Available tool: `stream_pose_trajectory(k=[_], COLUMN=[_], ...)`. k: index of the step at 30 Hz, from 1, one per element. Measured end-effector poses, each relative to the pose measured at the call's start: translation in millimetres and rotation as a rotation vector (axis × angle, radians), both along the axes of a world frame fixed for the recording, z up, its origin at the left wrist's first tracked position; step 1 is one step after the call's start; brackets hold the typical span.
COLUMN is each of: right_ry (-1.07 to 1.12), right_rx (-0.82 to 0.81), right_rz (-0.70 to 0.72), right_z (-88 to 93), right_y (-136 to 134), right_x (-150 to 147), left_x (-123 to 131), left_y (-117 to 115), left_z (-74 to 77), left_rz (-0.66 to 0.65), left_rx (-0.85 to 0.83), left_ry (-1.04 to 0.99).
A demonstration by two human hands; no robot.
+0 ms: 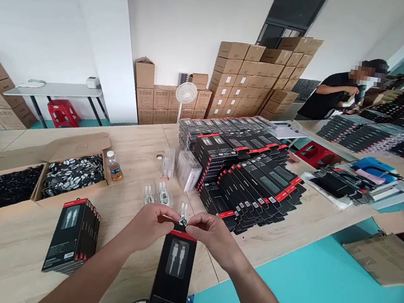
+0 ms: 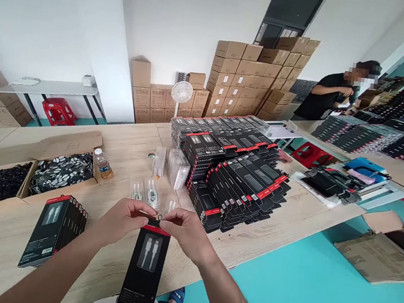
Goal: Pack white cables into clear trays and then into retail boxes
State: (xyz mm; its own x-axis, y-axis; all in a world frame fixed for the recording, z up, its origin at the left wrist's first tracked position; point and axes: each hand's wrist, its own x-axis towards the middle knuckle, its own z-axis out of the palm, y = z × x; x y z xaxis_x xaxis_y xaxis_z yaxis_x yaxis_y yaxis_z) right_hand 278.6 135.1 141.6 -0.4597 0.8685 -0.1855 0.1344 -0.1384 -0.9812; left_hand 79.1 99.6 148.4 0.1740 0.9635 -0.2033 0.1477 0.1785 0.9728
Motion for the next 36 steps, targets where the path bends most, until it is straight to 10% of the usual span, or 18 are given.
stream_pose_trajectory(k=[10, 17, 22, 27, 31, 36], right_ry=[0.084, 0.061, 0.09, 0.165, 0.006, 0.069], right_rx=[0.068, -0.088, -0.092, 0.018, 0.128, -0.002], right_rz=[0.144, 0.17, 0.15, 0.275, 0.155, 0.143], right_z=[-5.7, -44.5, -64.1, -74.0, -108.8, -153.0], right_y=[5, -19, -12, -22, -35, -47], right_x=[5, -4, -97, -242, -316, -336], left_x=[-9, -8, -42, -148, -214, -231], left_y=[-8, -52, -87, -105, -103, -101], left_z=[-5.1, -61.7, -101.6, -89.9, -97.7, -129.4], left_rz=[0.007, 0.161, 0.586, 0.999, 1.042, 0.865], left_rx=[0.077, 0.003, 0.078, 0.139, 0.078, -0.032], left_ry=[-0.07, -0.345, -0.397, -0.188, -0.078, -0.295])
